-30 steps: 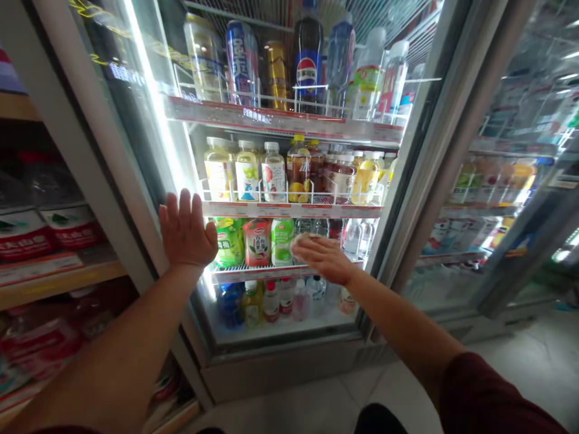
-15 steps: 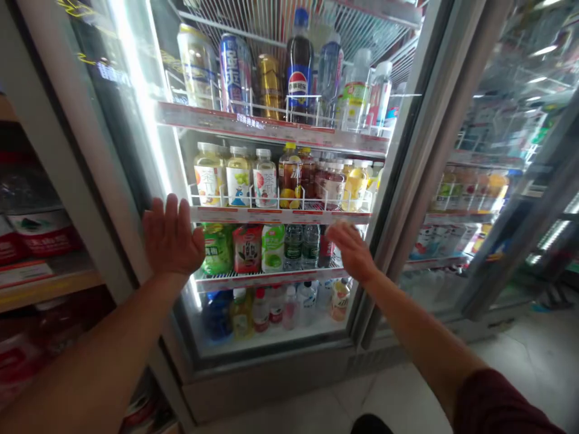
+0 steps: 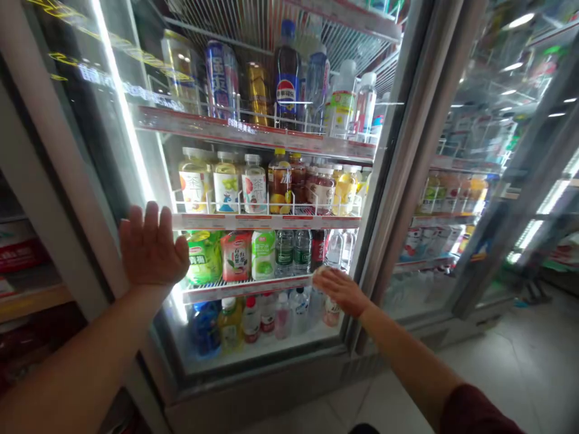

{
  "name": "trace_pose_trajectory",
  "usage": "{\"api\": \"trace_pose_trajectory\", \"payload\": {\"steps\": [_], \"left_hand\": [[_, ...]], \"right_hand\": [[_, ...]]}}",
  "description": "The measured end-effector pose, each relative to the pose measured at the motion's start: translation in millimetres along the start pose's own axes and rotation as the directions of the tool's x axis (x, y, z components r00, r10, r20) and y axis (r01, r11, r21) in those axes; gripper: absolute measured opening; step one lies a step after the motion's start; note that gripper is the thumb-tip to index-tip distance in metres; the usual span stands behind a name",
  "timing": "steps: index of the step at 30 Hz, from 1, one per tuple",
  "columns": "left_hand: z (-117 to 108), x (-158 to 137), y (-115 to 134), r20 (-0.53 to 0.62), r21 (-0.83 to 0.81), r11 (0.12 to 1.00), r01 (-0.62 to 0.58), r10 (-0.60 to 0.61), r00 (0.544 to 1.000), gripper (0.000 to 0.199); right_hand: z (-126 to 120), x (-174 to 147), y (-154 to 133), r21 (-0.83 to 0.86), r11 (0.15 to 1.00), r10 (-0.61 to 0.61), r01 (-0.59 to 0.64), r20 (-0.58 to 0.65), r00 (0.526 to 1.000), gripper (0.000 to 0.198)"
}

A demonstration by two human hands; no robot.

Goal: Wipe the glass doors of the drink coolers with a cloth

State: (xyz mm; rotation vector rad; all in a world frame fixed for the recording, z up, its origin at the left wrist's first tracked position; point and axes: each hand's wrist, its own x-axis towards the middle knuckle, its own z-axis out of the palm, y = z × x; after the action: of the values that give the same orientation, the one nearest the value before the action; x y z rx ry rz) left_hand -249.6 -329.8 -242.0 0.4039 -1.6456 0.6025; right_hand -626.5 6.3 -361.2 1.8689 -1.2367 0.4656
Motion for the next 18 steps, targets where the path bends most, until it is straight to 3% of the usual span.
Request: {"api": "trace_pose_trajectory", "payload": {"steps": [1,2,4,5,6,7,9,11,13,15,18], "left_hand": [[0,0,0,-0.002,0.001,1.000,-0.002,0.002,1.000,0.075],[0,0,0,0.000,0.001,1.000,-0.002,0.002,1.000,0.075],[0,0,0,0.008,0.002,1.000,-0.001,0.001,1.000,0.075],[-1,0,0,0.010,0.002,1.000,0.001,-0.001,1.000,0.075],[-1,0,0,0.011,0.002,1.000,0.001,-0.001,1.000,0.075],[-1,0,1,0.013,0.002,1.000,0.003,-0.003,1.000,0.075],[-1,1,1,0.014,-0.001,1.000,0.002,-0.002,1.000,0.075],[-2,1,1,0.007,-0.008,1.000,-0.003,0.003,1.000,0.075],[-1,1,1,0.007,-0.015,1.000,-0.007,0.007,1.000,0.075],[-1,1,1,0.012,-0.021,1.000,-0.013,0.013,1.000,0.076],[0,0,0,0.020,-0.017,1.000,-0.003,0.003,1.000,0.077]], "right_hand": [[-10,11,19,-0.030,0.995,0.092,-0.096,-0.113,0.989,0.051],[-19,23,37,-0.045,0.971,0.216,-0.234,-0.255,0.943,0.053],[-28,42,63,-0.008,0.882,0.403,-0.471,-0.507,0.762,0.052],[-27,46,67,0.024,0.838,0.457,-0.545,-0.575,0.678,0.050],[-21,45,64,0.049,0.809,0.492,-0.586,-0.603,0.628,0.047],[-13,39,53,0.060,0.794,0.515,-0.605,-0.594,0.617,0.046],[9,15,16,0.042,0.809,0.526,-0.587,-0.499,0.689,0.045],[29,-18,-27,-0.018,0.884,0.438,-0.466,-0.310,0.843,0.046],[38,-48,-55,-0.034,0.939,0.333,-0.343,-0.173,0.927,0.042],[34,-64,-59,-0.035,0.973,0.224,-0.226,-0.056,0.973,0.038],[12,-47,-23,-0.031,0.981,0.192,-0.192,-0.007,0.981,0.038]]}}
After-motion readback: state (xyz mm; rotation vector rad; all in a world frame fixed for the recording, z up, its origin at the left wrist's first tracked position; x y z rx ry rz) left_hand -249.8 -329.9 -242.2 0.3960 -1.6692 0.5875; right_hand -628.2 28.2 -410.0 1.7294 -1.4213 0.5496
